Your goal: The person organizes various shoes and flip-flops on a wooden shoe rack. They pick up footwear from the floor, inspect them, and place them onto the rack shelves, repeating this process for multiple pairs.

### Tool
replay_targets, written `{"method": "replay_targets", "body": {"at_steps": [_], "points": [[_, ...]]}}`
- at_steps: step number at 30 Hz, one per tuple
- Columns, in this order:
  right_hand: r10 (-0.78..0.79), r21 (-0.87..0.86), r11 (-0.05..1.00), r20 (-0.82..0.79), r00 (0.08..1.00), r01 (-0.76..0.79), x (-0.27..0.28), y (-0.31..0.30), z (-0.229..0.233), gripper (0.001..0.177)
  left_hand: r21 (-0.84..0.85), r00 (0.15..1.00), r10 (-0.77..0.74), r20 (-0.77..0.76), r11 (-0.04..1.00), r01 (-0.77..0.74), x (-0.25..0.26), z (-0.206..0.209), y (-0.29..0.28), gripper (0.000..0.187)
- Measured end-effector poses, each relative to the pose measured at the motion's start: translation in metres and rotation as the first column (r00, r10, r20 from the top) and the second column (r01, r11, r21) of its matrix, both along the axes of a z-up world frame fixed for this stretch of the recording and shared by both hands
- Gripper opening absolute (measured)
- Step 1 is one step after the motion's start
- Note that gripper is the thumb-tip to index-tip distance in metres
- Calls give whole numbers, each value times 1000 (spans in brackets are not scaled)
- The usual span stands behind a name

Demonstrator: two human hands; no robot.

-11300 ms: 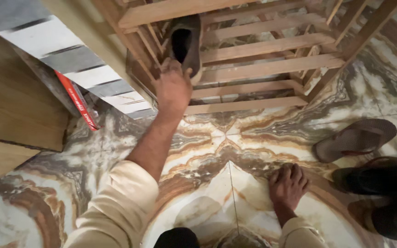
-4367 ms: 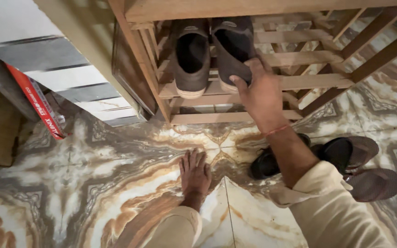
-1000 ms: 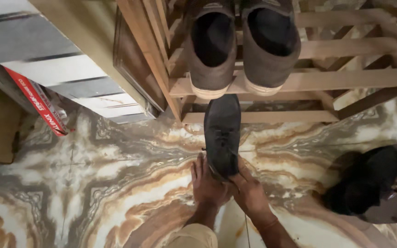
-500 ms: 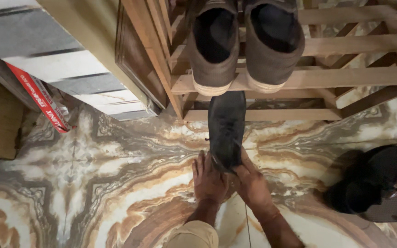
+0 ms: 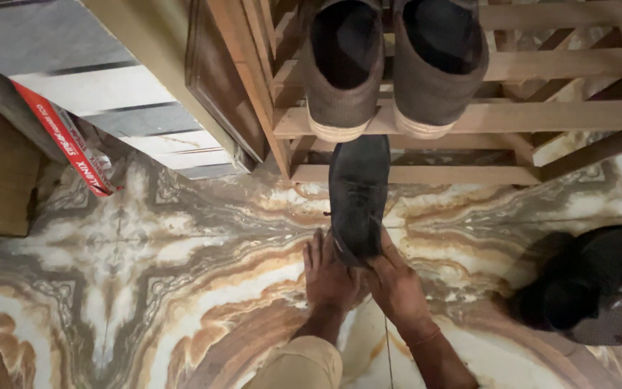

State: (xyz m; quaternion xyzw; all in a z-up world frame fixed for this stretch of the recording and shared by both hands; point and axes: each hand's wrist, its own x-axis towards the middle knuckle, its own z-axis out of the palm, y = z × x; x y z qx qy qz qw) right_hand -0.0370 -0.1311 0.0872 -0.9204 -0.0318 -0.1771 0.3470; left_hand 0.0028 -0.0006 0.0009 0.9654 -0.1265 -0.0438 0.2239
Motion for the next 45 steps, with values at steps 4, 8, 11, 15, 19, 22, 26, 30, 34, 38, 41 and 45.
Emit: {"method": "replay_targets", "body": {"at_steps": [4,8,11,15,19,22,26,30,34,38,41,45], "points": [[-20,1,1000,-125,992,21,-18,1,10,24,-62,996,40,-83,997,-45,1,23,-2,78],[-14,7,1000,-12,1000,14,-48,5,32,26,25,990,-21,-138,999,25,-1,52,2,90],[0,51,999,-72,997,3,-77,-2,49,33,69,996,-48,-76,996,53,-3,50,3,79],[-62,-65,996,-32,998,60,-93,-9,74,26,-38,987,8,159,999,-2,-5,25,1,45],[-37,-101,993,169,985,54,-79,-14,108,32,-82,977,16,211,997,2,-5,15,1,45],[-98,-131,984,156,983,119,-61,-19,119,25,-80,983,17,181,997,-3,-5,15,1,47],[-124,-118,983,130,984,139,-45,-26,132,24,-58,985,17,174,998,-7,-4,16,0,48],[-91,-97,989,229,969,116,-32,-31,146,23,-58,987,15,161,998,-6,-3,17,0,48],[-115,-106,984,234,965,143,-26,-34,153,23,-45,985,15,172,999,-7,-5,18,0,47],[-83,-93,989,263,961,111,-26,-38,156,23,-71,982,27,188,997,-13,-5,18,0,46],[-102,-87,988,248,963,127,-28,-40,156,23,-74,986,27,162,997,-15,-5,18,-1,45],[-103,-80,989,233,967,125,-31,-45,150,23,-73,983,26,183,997,-13,-5,16,0,47]]}}
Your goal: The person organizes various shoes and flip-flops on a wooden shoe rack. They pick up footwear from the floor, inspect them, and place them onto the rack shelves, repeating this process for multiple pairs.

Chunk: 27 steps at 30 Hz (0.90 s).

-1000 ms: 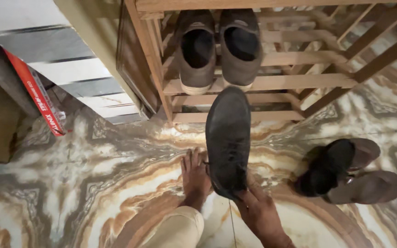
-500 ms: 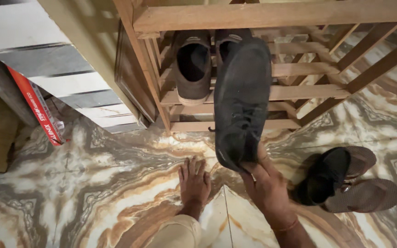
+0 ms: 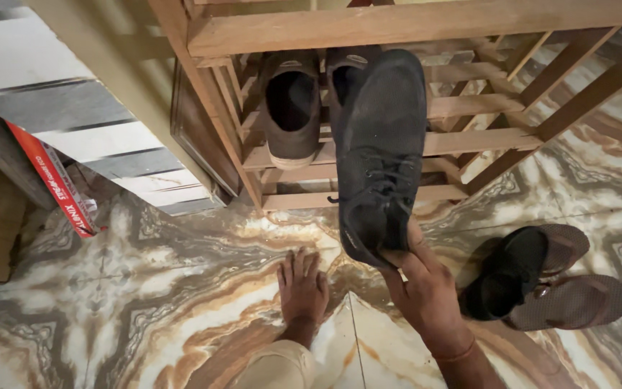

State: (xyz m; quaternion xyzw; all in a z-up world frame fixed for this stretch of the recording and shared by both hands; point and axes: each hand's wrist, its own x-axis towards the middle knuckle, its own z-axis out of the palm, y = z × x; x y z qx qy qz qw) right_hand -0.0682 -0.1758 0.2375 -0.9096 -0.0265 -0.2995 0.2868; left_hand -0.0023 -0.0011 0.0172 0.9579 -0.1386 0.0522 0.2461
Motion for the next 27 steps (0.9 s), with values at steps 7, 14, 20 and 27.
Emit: {"method": "replay_targets", "body": {"at_steps": [7,14,20,27], "points": [[-103,-62,993,-40,994,100,-10,-19,-17,21,50,999,-12,-31,999,14,1,-1,0,49],[-289,-225,943,-183,940,247,-4,-83,-3,30,62,997,-11,-78,998,16,3,0,0,49],[-141,20,988,-286,948,154,44,-129,33,65,81,995,-4,-101,997,13,2,-3,-2,50],[-195,-142,979,-408,892,150,114,-154,58,51,87,999,-8,-39,996,11,3,-7,0,49]]}}
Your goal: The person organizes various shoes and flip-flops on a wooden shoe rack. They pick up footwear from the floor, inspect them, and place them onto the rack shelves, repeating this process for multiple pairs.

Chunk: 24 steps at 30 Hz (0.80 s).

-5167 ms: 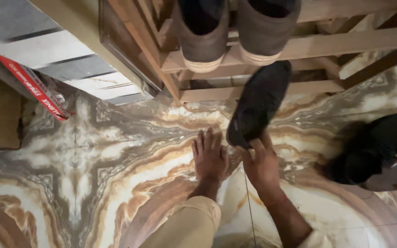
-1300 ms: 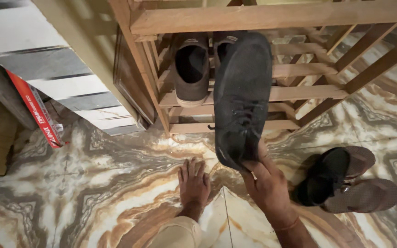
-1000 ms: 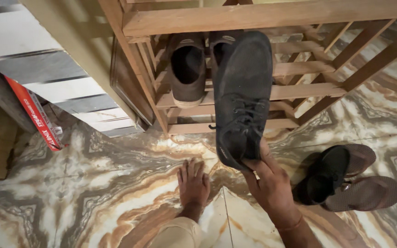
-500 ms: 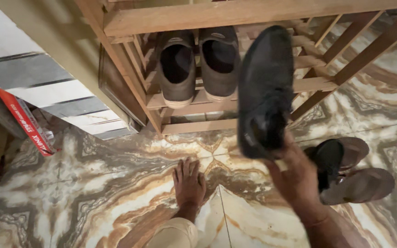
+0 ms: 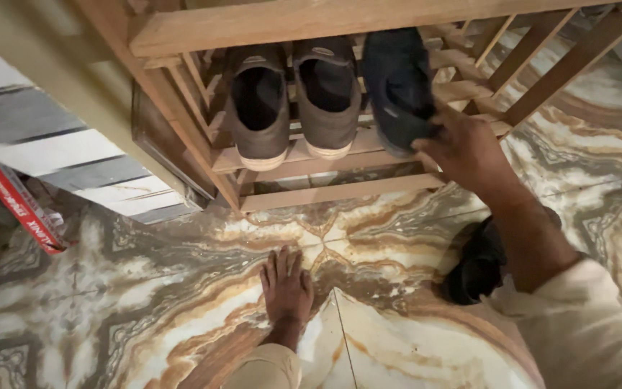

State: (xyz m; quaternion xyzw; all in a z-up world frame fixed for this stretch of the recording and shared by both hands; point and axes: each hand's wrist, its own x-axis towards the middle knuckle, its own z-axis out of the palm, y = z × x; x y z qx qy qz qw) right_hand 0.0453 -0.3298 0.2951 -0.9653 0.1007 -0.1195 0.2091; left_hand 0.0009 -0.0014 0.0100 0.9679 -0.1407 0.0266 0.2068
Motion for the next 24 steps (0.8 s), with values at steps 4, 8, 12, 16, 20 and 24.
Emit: {"method": "replay_targets", "body": {"at_steps": [4,8,12,16,20,24], "points": [[74,160,984,44,996,-80,18,1,7,42,11,1000,4,-17,1000,-3,0,0,-1,49],[73,137,987,66,995,-82,27,4,8,41,22,1000,-4,-11,1000,5,-1,-1,0,50],[77,130,986,209,975,-106,16,13,2,53,60,998,-3,-57,998,6,0,-3,0,50],[-31,195,980,290,956,-27,-29,24,-33,59,22,1000,2,-19,1000,-2,1,-13,0,51],[-121,69,992,291,949,105,-98,37,-102,60,25,999,-24,28,999,24,2,-19,2,52],[-335,31,940,280,900,340,-161,39,-166,60,-24,998,-17,66,1000,19,-2,-18,3,50]]}}
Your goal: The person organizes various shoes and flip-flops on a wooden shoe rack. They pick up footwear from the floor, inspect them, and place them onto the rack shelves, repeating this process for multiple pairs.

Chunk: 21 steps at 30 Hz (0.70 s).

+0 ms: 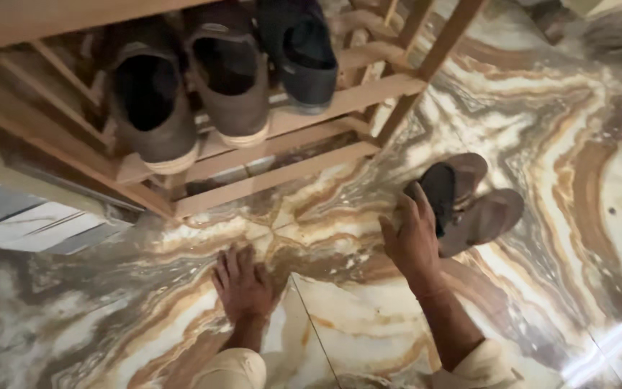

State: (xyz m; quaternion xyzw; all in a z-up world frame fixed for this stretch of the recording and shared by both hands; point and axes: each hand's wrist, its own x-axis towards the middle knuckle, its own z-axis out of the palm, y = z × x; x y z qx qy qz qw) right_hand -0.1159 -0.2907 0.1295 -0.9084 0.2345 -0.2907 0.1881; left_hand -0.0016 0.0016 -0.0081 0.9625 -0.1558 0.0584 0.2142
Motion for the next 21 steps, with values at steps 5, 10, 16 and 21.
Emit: {"method": "replay_targets", "body": {"at_steps": [5,10,16,21], "points": [[-246,-79,968,-161,956,236,-44,-22,-39,77,3,1000,-2,24,1000,2,1,2,-1,49],[-286,52,948,-301,910,315,-56,-30,-74,72,15,1000,0,-23,1000,1,4,6,-1,51],[-211,268,868,-562,800,417,-77,-64,-167,60,58,998,-11,-55,998,14,4,16,-2,49],[-274,155,924,-370,888,350,-92,-63,-170,49,1,1000,13,-15,1000,-13,1,21,-3,49]]}}
